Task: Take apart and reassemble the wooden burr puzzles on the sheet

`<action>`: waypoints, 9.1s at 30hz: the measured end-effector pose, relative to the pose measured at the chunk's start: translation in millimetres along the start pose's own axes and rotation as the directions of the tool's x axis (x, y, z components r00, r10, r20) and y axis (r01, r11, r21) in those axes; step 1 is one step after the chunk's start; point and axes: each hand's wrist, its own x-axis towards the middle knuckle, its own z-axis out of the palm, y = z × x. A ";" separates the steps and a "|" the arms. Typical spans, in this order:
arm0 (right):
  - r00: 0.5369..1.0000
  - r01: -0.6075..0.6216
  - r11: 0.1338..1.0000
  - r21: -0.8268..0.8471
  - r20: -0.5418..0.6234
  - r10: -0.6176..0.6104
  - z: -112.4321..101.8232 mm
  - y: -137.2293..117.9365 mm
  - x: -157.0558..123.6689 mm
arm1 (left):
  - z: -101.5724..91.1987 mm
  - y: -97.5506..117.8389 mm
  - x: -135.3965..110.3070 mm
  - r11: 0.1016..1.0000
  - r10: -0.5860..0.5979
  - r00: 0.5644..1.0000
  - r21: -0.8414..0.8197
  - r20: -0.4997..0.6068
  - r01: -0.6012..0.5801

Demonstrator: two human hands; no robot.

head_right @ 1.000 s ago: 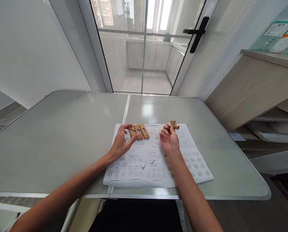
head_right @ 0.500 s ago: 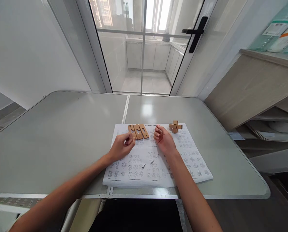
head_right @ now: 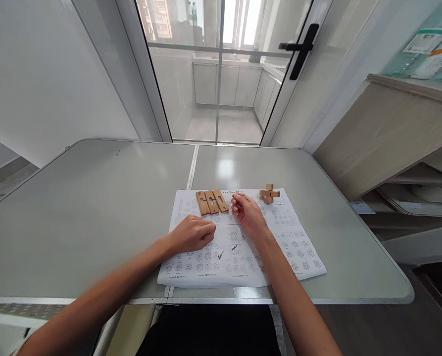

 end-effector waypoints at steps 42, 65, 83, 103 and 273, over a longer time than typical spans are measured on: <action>1.000 -0.003 0.996 -0.089 -0.009 0.002 -0.1 2.2 -0.9 | 1.2 -0.7 0.6 0.999 0.030 0.999 0.020 -0.018 -0.030; 1.000 -0.001 0.997 -0.077 -0.005 0.001 -1.6 3.5 -0.4 | 0.0 1.2 0.4 0.999 0.008 1.000 0.041 0.026 -0.009; 1.000 -0.002 0.996 -0.090 -0.006 0.001 -1.9 4.0 0.7 | 1.3 -0.4 0.6 0.998 0.032 0.999 0.062 0.006 -0.032; 0.966 0.190 0.823 -0.536 -0.050 -0.255 7.3 14.8 -4.4 | -4.7 2.2 8.0 0.981 -0.178 0.969 0.042 -0.174 0.188; 0.752 0.638 0.272 -0.720 0.507 -0.422 18.0 32.5 -17.3 | -13.3 -14.8 16.2 0.156 -0.619 0.738 -0.879 0.269 0.451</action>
